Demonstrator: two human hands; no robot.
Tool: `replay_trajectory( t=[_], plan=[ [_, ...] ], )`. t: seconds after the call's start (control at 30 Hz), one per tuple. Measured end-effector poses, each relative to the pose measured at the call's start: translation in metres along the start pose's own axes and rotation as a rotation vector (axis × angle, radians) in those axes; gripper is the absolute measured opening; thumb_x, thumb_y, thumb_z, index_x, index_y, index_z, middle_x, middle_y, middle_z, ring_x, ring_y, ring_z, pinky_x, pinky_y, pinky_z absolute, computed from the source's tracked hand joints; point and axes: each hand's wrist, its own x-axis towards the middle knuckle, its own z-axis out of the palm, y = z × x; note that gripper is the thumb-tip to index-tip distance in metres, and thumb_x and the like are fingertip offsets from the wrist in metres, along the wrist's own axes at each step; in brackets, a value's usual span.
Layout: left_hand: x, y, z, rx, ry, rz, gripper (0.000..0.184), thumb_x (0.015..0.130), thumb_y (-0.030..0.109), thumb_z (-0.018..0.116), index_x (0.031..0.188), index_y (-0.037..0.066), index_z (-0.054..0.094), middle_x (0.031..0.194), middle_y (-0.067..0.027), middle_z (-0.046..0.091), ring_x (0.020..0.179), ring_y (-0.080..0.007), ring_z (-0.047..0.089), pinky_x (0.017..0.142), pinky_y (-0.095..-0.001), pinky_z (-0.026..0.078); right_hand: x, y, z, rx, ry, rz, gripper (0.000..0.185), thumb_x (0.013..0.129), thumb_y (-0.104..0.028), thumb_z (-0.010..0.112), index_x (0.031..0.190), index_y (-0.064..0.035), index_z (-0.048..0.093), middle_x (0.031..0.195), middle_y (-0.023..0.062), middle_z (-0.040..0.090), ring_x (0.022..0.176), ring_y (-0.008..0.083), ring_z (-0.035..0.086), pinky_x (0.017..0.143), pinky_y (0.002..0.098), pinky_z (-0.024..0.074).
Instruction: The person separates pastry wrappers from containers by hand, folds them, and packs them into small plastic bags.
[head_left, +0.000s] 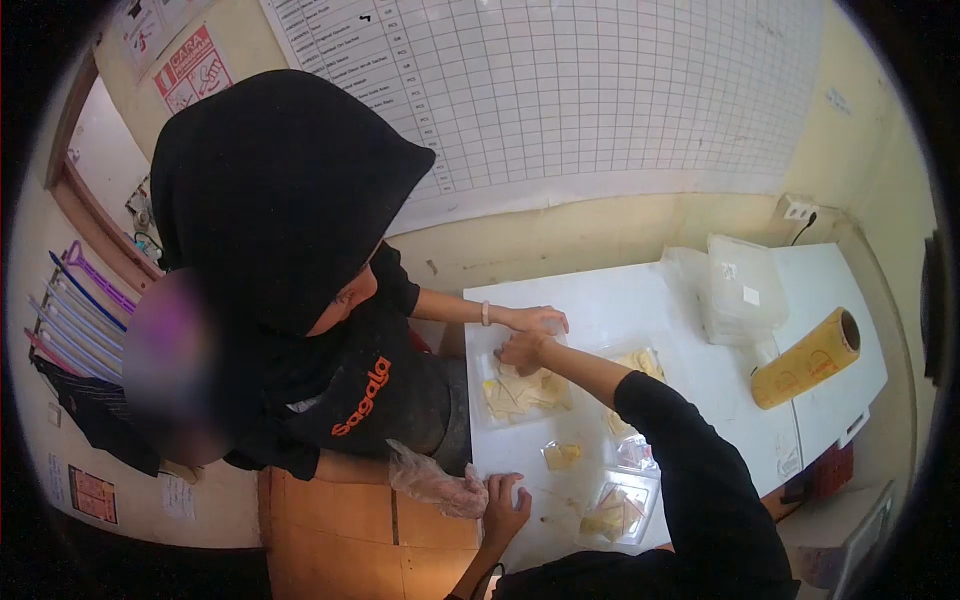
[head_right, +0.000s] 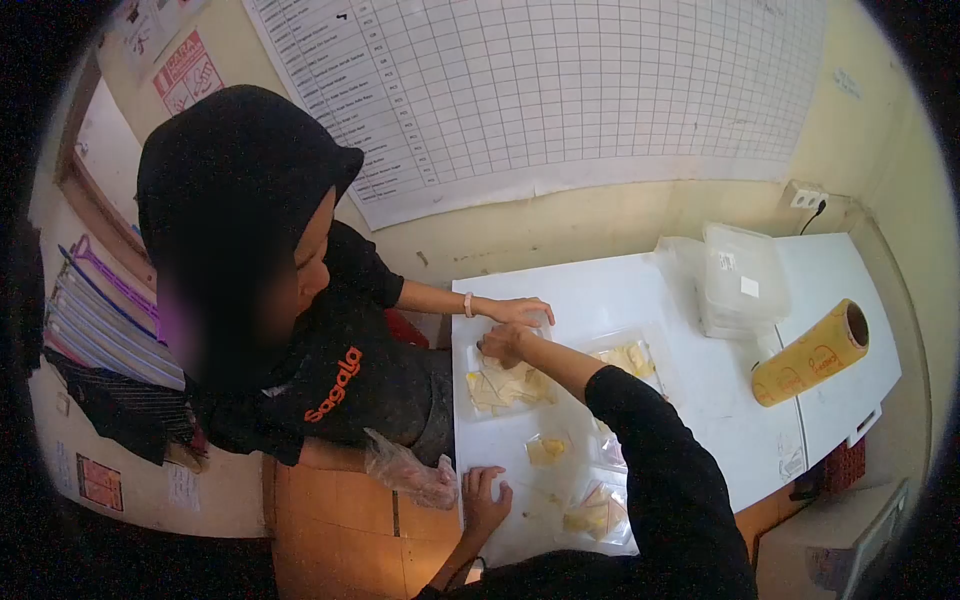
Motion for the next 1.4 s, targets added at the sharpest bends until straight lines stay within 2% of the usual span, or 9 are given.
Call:
replay_trajectory(
  t=[0.4,0.43,0.53,0.7,0.87,1.07,1.3,1.37,1.4],
  plan=[
    [0.001,0.001,0.003,-0.003,-0.012,-0.006,0.024,0.072,0.006,0.060,0.096,0.006,0.058,0.093,-0.0118,0.052,0.091,-0.0316,0.049,0.081,-0.0425,0.040,0.005,0.007,0.012,0.023,0.026,-0.039,0.050,0.066,-0.021,0.074,0.108,-0.0010,0.056,0.100,0.0166,0.065,0.095,0.0326,0.064,0.081,0.0417,0.0518],
    [0.000,0.002,0.002,0.013,-0.020,-0.016,0.024,0.072,0.006,0.060,0.096,0.006,0.058,0.093,-0.0119,0.052,0.091,-0.0317,0.049,0.081,-0.0427,0.039,0.027,0.022,0.050,0.063,0.119,-0.082,0.053,0.064,-0.023,0.075,0.109,-0.0012,0.057,0.101,0.0175,0.064,0.094,0.0343,0.063,0.082,0.0426,0.0516],
    [-0.001,-0.002,0.004,0.021,-0.030,0.021,0.024,0.071,0.006,0.060,0.095,0.005,0.057,0.093,-0.0124,0.052,0.091,-0.0323,0.049,0.082,-0.0432,0.039,0.020,0.026,0.028,0.105,0.073,0.026,0.056,0.063,-0.025,0.076,0.113,-0.0064,0.057,0.106,0.0176,0.062,0.099,0.0348,0.061,0.084,0.0436,0.0508],
    [-0.001,-0.002,0.005,0.018,-0.043,0.007,0.024,0.072,0.005,0.060,0.095,0.005,0.058,0.092,-0.0126,0.051,0.091,-0.0319,0.048,0.082,-0.0436,0.037,0.008,0.032,0.016,0.215,0.044,-0.015,0.058,0.062,-0.029,0.078,0.116,-0.0181,0.058,0.116,0.0147,0.057,0.111,0.0331,0.055,0.089,0.0442,0.0487],
    [-0.002,-0.005,0.007,0.064,-0.033,0.009,0.024,0.071,0.006,0.061,0.095,0.006,0.059,0.092,-0.0124,0.051,0.090,-0.0321,0.050,0.080,-0.0428,0.040,0.004,0.023,0.008,0.176,0.078,-0.049,0.046,0.062,-0.023,0.076,0.103,-0.0069,0.062,0.103,0.0171,0.063,0.102,0.0356,0.060,0.084,0.0450,0.0514],
    [-0.001,-0.004,0.008,0.082,-0.013,0.025,0.025,0.070,0.006,0.061,0.095,0.006,0.059,0.091,-0.0124,0.051,0.089,-0.0321,0.050,0.079,-0.0431,0.041,-0.007,0.015,0.012,0.073,0.133,-0.083,0.038,0.065,-0.018,0.071,0.096,0.0009,0.062,0.100,0.0206,0.064,0.096,0.0364,0.062,0.082,0.0432,0.0522],
    [0.001,-0.001,0.005,0.068,-0.055,-0.017,0.025,0.071,0.006,0.061,0.095,0.006,0.059,0.092,-0.0117,0.051,0.089,-0.0317,0.050,0.079,-0.0425,0.041,-0.004,0.015,0.023,0.048,0.172,-0.152,0.030,0.067,-0.014,0.068,0.093,0.0018,0.062,0.099,0.0182,0.065,0.094,0.0349,0.064,0.083,0.0426,0.0522],
    [0.001,-0.003,0.006,0.066,-0.040,0.013,0.025,0.071,0.006,0.061,0.095,0.007,0.059,0.092,-0.0113,0.051,0.089,-0.0314,0.050,0.079,-0.0421,0.040,0.001,0.019,0.027,-0.051,0.218,-0.272,0.032,0.070,-0.015,0.065,0.095,0.0016,0.054,0.079,0.0182,0.066,0.080,0.0363,0.066,0.072,0.0434,0.0536],
    [0.001,-0.004,0.006,0.067,-0.038,0.010,0.025,0.071,0.006,0.061,0.095,0.007,0.059,0.092,-0.0113,0.051,0.089,-0.0314,0.050,0.079,-0.0421,0.040,0.003,0.018,0.028,-0.052,0.217,-0.276,0.032,0.070,-0.015,0.065,0.095,0.0016,0.054,0.079,0.0182,0.066,0.080,0.0363,0.066,0.072,0.0434,0.0536]
  ],
)
